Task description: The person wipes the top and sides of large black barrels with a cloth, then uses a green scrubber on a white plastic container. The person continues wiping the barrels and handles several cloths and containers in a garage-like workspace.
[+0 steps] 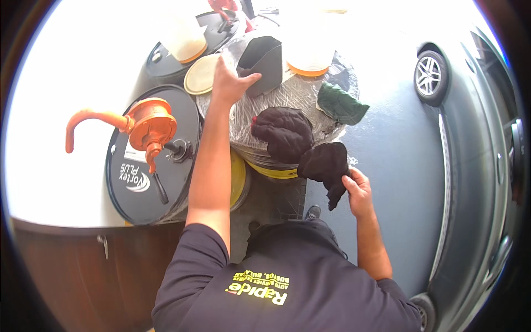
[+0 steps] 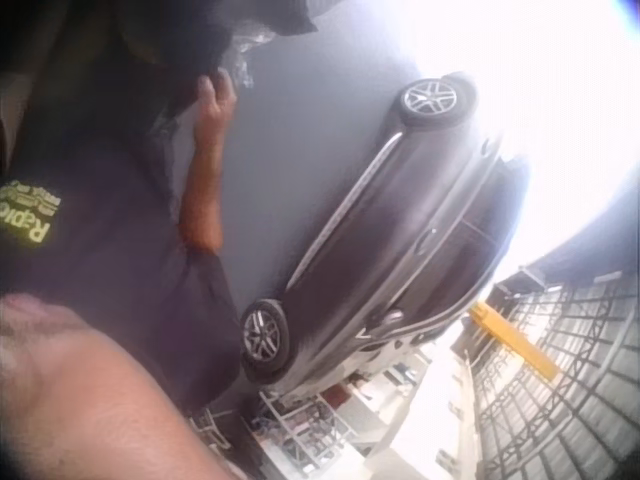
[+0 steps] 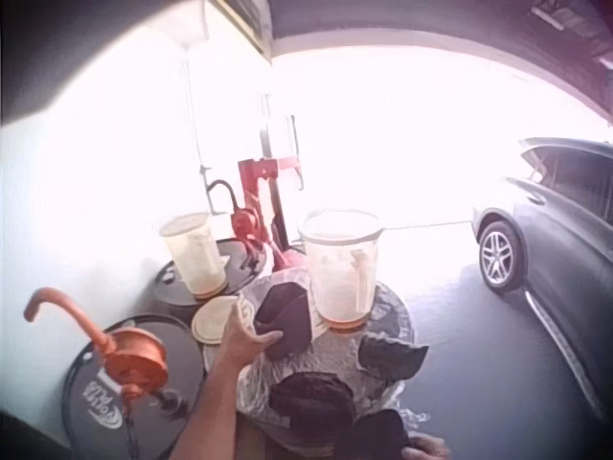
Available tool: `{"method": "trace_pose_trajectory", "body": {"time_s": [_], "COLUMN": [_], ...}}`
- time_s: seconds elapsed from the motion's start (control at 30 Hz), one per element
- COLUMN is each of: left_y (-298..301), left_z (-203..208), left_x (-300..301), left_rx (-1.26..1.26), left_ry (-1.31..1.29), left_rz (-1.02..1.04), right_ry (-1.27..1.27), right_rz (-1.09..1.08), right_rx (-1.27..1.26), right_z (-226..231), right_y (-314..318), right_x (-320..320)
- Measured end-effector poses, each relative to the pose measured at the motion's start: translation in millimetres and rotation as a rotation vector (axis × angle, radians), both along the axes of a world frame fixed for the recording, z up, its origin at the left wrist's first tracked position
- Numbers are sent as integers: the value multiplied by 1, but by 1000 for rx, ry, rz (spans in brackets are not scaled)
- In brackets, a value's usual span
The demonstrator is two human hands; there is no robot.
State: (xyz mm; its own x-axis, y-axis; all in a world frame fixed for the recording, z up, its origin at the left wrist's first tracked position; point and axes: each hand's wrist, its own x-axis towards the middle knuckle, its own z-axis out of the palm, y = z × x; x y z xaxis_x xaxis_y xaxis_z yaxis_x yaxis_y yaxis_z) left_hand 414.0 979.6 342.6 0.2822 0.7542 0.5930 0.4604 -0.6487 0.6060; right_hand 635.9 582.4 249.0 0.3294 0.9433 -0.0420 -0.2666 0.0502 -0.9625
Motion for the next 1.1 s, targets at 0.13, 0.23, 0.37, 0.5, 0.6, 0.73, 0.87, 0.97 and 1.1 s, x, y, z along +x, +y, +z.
{"method": "trace_pose_trajectory", "body": {"time_s": [0.13,0.23,0.37,0.5,0.6,0.73,0.87,0.97,1.1], "left_y": [-2,-48,-137,-216,-267,-306,-264,-219,-183], "left_z": [-7,11,59,110,140,146,95,39,-8], "left_x": [20,28,-15,-99,-179,-274,-355,-392,-390], "left_rx": [-184,-125,-184,-141,-95,-102,-222,-200,-171], "left_ry": [205,-39,-95,-188,-141,-129,-206,-116,-123], "left_rz": [145,161,206,200,370,687,693,691,780], "right_ry": [-105,95,158,149,-142,-609,-948,-1017,-1164], "right_rz": [128,141,263,266,181,153,40,-18,-146], "right_rx": [65,153,219,273,262,289,322,292,338], "right_z": [25,31,45,53,43,39,19,12,5], "right_y": [19,29,67,100,127,154,165,171,170], "right_x": [50,74,78,54,27,-27,-56,-58,-69]}}
